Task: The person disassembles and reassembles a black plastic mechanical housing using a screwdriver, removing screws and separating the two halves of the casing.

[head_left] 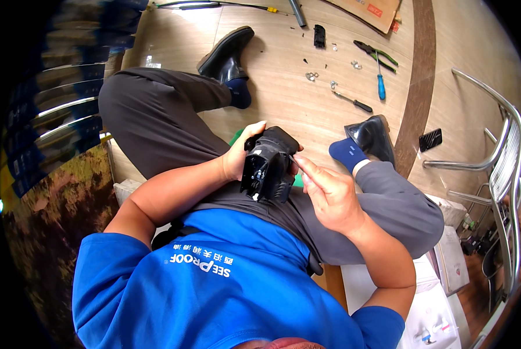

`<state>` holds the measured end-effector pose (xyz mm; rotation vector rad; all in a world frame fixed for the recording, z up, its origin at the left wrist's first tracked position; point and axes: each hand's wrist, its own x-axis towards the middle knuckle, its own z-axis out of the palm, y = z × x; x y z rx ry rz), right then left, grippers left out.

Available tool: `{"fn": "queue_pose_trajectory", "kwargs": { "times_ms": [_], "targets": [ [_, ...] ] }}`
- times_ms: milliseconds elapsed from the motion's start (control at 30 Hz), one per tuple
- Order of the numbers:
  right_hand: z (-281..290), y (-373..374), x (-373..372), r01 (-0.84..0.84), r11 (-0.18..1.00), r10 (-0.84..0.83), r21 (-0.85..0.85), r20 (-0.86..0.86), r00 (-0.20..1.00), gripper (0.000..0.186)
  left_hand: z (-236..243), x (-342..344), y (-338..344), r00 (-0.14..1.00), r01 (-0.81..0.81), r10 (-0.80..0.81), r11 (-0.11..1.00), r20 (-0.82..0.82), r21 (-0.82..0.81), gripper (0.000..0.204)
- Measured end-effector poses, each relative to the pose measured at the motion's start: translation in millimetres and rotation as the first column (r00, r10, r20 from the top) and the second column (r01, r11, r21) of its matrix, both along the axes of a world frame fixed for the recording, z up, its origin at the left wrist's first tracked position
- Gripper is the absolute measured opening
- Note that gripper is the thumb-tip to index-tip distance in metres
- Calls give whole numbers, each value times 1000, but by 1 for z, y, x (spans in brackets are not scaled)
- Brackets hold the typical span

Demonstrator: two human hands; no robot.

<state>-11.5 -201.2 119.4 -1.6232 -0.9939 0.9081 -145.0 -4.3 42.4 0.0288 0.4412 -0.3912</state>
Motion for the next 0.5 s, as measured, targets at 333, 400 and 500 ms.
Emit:
{"fn": "queue_pose_trajectory", "kwargs": {
  "times_ms": [333,400,500],
  "targets": [
    [6,12,7,54,998,-52,-19,85,995,41,-2,8,0,999,-41,44,992,-21,121,79],
    [5,12,8,50,997,-44,-67,90,995,42,-1,9,2,998,-59,60,994,-14,90,80],
    [1,12,10,37,993,-27,-113,88,996,44,-1,10,3,997,-81,80,985,8,151,80]
  ]
}}
